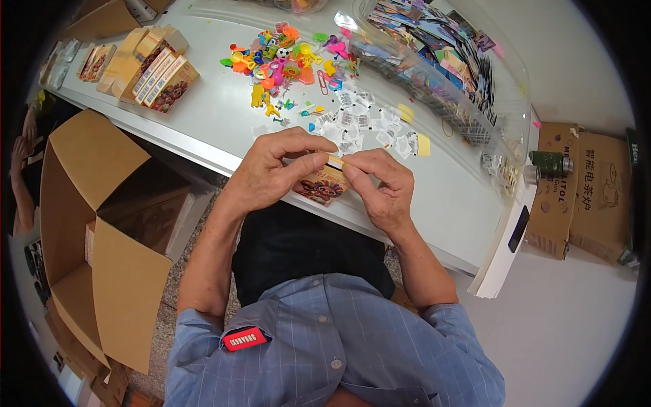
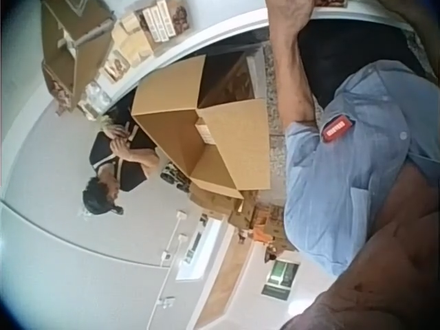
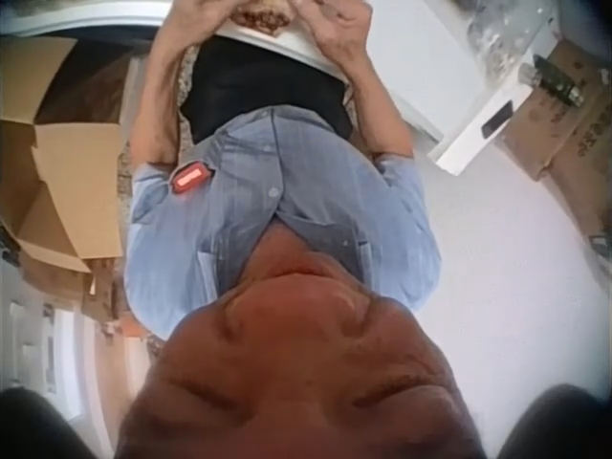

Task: Packing small plastic toy parts into cardboard boxes.

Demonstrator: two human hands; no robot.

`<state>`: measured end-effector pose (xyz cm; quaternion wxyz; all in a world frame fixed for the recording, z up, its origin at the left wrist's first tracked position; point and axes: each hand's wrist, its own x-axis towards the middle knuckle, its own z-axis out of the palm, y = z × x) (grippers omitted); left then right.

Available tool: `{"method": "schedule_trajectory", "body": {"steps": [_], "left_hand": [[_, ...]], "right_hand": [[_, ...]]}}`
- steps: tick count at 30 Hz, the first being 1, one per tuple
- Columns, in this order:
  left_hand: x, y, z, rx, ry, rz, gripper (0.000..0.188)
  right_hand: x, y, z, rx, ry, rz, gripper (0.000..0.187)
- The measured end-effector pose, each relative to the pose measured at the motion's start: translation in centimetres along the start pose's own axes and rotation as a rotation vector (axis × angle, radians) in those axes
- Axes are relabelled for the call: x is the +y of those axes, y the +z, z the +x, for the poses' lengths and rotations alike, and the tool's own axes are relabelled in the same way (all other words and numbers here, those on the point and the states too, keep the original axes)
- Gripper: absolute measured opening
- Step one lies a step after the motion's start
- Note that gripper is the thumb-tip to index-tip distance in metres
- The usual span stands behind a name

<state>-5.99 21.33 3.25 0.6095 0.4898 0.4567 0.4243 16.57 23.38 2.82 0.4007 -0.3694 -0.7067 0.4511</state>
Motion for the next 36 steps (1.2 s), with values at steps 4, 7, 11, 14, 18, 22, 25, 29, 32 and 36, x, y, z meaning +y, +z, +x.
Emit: {"method": "schedule_trajectory", "body": {"steps": [4,7,11,14,18,22,25,29,32,36], "left_hand": [[-1.4,-0.6,0.3,-0.052,0.357,0.195,0.016],[-1.1,-0.4,0.0,-0.045,0.307,0.133,0.015],[-0.9,-0.5,-0.5,-0.050,0.189,0.034,0.013],[-2.1,-0.8,-0.8,-0.007,0.340,0.185,0.020],[-1.8,0.9,-1.6,0.150,0.111,0.143,0.031],[-2.4,2.3,-4.4,0.339,0.146,0.192,0.034],[-1.8,1.6,-6.3,0.537,0.167,0.181,0.026],[-0.3,-3.7,-6.0,0.991,0.314,0.650,0.026],[0.0,-8.7,-4.4,1.126,0.399,1.151,0.037],[-2.3,-10.2,-1.8,1.248,0.442,1.119,0.044]], "right_hand": [[0.4,0.1,0.1,-0.017,-0.150,-0.126,0.020],[1.1,-0.4,-0.1,-0.022,-0.314,-0.266,0.026],[1.4,-0.1,-0.3,-0.062,-0.398,-0.303,0.030],[1.3,0.6,-0.5,-0.056,-0.376,-0.287,0.029],[1.9,0.1,-0.9,-0.014,-0.224,-0.159,0.025],[0.8,1.1,-1.4,0.129,0.170,0.253,0.020],[-0.3,2.8,-0.2,0.136,0.225,0.389,0.023],[-2.0,5.2,2.1,0.051,0.229,0.408,0.028],[-2.7,4.9,2.4,-0.031,0.082,0.304,0.024],[-0.9,2.5,-0.2,-0.090,0.108,0.141,0.013]]}}
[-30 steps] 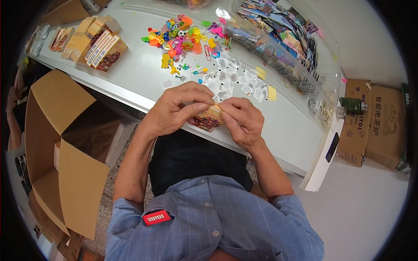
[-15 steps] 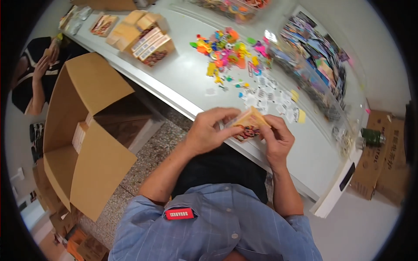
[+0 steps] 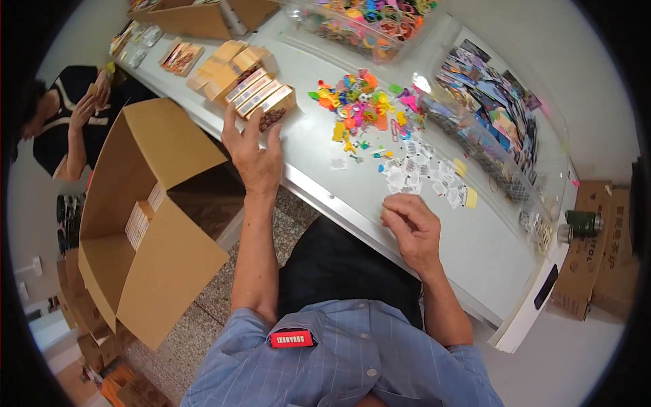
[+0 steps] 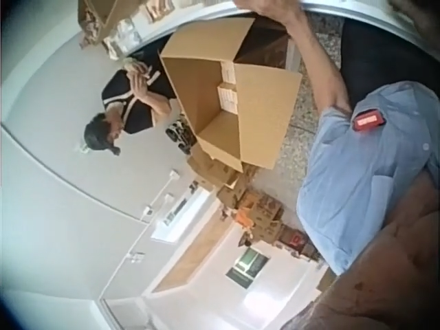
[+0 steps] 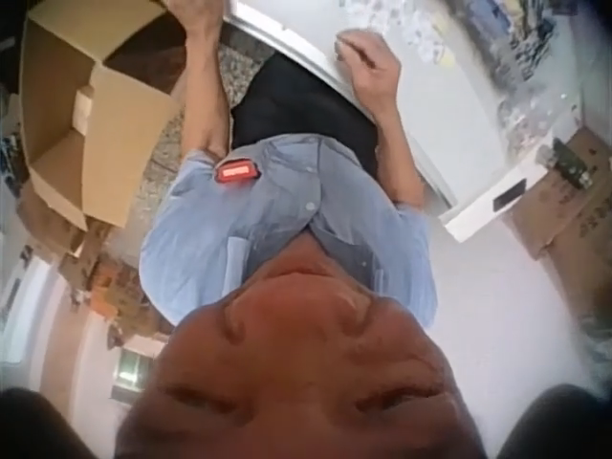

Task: Packing small plastic toy parts into cardboard boxes.

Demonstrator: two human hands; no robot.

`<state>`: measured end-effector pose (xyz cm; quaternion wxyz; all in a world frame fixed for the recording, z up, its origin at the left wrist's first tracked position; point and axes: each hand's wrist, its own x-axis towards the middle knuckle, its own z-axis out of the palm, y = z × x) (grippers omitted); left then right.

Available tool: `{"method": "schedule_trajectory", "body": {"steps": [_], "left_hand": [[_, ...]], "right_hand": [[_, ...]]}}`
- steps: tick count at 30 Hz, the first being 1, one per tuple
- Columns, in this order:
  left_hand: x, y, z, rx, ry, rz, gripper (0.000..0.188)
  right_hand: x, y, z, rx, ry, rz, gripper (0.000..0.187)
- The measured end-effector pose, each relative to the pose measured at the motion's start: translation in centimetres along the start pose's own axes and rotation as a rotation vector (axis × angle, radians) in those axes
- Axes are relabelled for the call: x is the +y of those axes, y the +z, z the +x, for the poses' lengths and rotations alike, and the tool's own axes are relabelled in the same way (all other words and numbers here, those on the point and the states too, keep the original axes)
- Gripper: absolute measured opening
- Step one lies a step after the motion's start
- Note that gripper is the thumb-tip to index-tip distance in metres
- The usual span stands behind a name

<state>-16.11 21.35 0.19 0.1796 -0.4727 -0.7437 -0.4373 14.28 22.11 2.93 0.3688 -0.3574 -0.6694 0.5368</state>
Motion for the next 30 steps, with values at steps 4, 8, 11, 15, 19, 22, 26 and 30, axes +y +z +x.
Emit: {"method": "schedule_trajectory", "body": {"steps": [4,8,11,15,19,22,26,30], "left_hand": [[-0.4,0.8,-1.6,0.102,0.067,0.103,0.043],[3.9,-0.9,-3.3,0.015,-0.056,-0.151,0.040],[5.7,-0.1,-4.8,-0.151,0.022,-0.342,0.041],[5.7,2.1,-5.4,-0.369,-0.484,-0.547,0.032],[5.2,3.4,-5.7,-0.270,-0.548,-0.627,0.031],[5.6,3.3,-5.4,-0.221,-0.542,-0.647,0.025],[4.7,3.7,-6.2,-0.197,-0.470,-0.558,0.026],[4.5,3.9,-6.6,-0.266,-0.453,-0.543,0.027]], "right_hand": [[0.1,-2.6,-2.1,0.041,-0.006,-0.188,0.011],[-1.7,-7.5,-2.6,0.177,-0.066,-0.328,0.013],[-3.9,-13.1,-0.6,0.301,-0.260,-0.572,0.013],[-7.6,-18.5,4.5,0.418,-0.210,-0.657,0.012],[-7.5,-23.5,8.1,0.488,-0.257,-0.727,0.015],[-8.0,-25.4,7.2,0.578,-0.371,-0.619,0.015],[-7.2,-26.0,0.7,0.725,-0.435,-0.714,0.016],[-4.4,-27.7,-7.4,1.020,-0.332,-0.520,0.017]]}}
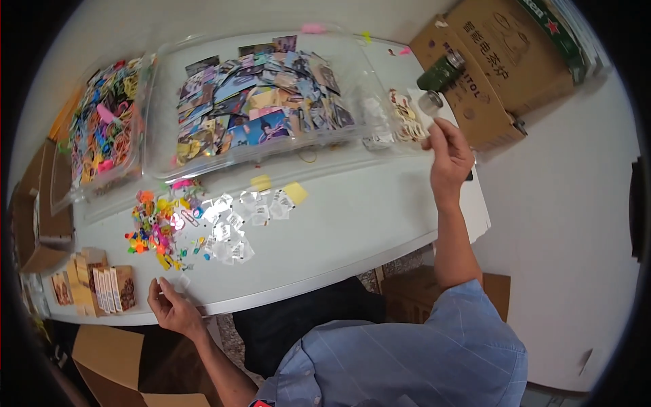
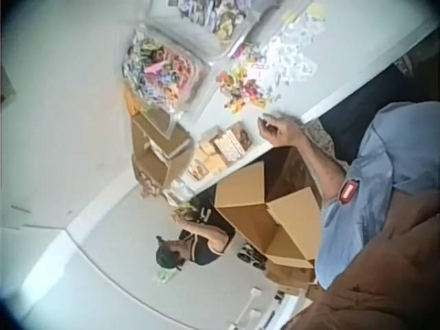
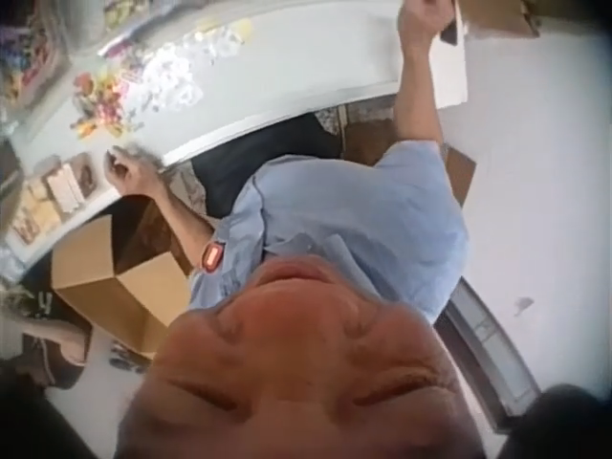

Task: Packing small plastic toy parts into cardboard boxes.

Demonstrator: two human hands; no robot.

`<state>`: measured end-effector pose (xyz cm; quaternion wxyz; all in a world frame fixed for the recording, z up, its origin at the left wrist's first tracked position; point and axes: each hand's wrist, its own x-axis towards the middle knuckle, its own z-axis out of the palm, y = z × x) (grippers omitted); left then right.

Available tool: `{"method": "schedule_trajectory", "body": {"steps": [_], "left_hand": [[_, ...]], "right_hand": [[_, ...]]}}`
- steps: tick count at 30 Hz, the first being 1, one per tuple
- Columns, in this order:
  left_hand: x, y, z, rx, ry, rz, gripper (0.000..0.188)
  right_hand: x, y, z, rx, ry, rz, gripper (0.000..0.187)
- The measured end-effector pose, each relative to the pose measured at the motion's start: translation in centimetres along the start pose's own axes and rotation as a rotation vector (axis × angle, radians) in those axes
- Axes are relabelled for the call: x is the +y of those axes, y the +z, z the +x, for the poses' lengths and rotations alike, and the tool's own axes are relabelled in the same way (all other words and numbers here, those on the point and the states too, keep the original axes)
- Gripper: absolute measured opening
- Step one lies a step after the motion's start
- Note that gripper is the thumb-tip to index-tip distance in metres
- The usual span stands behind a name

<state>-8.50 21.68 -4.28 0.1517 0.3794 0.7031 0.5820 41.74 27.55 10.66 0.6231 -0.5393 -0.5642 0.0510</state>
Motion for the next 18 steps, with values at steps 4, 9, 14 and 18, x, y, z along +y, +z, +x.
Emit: {"method": "schedule_trajectory", "body": {"steps": [4,9,14,18], "left_hand": [[0.0,0.5,-0.1,-0.056,0.006,0.058,0.027],[0.5,-0.4,0.4,-0.024,0.081,0.078,0.026],[-0.8,-0.2,0.4,-0.005,-0.051,0.087,0.022],[0.9,2.5,-0.2,0.017,0.140,0.034,0.020]], "right_hand": [[4.6,-5.5,-4.1,0.231,0.357,-0.015,0.021],[6.7,-3.4,-9.8,0.073,0.596,0.014,0.019],[9.5,-3.0,-13.1,-0.118,0.349,-0.192,0.013],[9.9,-5.2,-13.4,-0.071,0.442,0.010,0.016]]}}
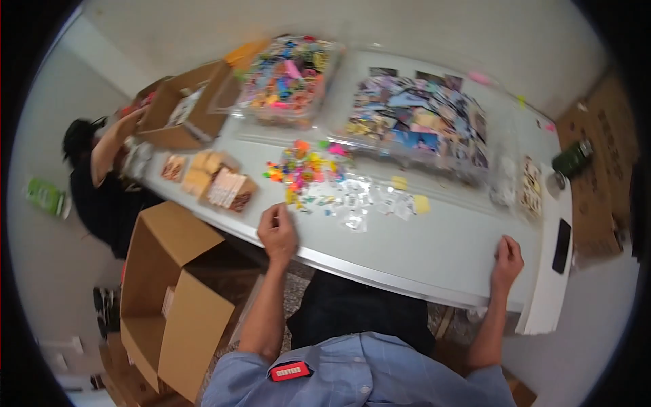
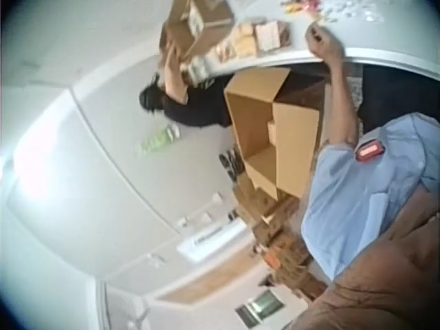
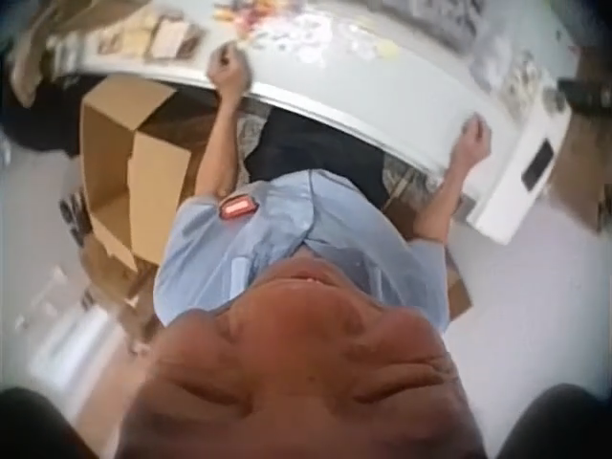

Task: Packing small plastic toy parts into cardboard boxes.

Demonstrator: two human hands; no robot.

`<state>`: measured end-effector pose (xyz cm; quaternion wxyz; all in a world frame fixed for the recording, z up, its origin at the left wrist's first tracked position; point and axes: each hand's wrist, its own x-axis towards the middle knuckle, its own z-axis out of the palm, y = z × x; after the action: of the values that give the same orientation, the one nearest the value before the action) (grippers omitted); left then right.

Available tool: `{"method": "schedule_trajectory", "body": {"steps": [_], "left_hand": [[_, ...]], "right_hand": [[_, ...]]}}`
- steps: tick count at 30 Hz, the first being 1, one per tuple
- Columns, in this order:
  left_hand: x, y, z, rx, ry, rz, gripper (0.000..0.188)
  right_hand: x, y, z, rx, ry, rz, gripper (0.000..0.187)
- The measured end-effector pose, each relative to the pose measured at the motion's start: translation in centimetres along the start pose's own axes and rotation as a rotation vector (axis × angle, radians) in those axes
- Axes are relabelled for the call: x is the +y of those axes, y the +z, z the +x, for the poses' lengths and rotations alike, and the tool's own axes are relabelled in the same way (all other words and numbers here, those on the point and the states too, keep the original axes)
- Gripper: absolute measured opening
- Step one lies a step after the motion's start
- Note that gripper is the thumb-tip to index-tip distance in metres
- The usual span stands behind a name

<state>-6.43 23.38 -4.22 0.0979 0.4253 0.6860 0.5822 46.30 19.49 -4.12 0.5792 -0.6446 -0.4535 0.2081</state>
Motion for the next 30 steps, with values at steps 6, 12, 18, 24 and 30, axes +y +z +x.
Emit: {"method": "schedule_trajectory", "body": {"steps": [6,12,18,24,30], "left_hand": [[1.1,-1.6,0.1,0.031,-0.021,0.127,0.018],[0.2,-1.4,0.2,0.049,-0.015,0.024,0.023],[0.8,-1.0,0.3,0.055,-0.004,0.194,0.023],[3.3,-1.2,0.1,0.002,-0.071,0.345,0.025],[3.7,-2.2,0.0,-0.022,-0.089,0.378,0.032]], "right_hand": [[-0.7,1.2,0.1,-0.054,0.071,0.136,0.014],[-0.7,1.5,0.5,-0.040,0.079,0.166,0.015],[-0.9,1.2,0.3,-0.033,0.098,0.105,0.017],[-0.6,1.2,0.4,-0.046,0.095,0.086,0.019],[-0.8,1.8,0.8,-0.049,0.042,0.065,0.019]]}}
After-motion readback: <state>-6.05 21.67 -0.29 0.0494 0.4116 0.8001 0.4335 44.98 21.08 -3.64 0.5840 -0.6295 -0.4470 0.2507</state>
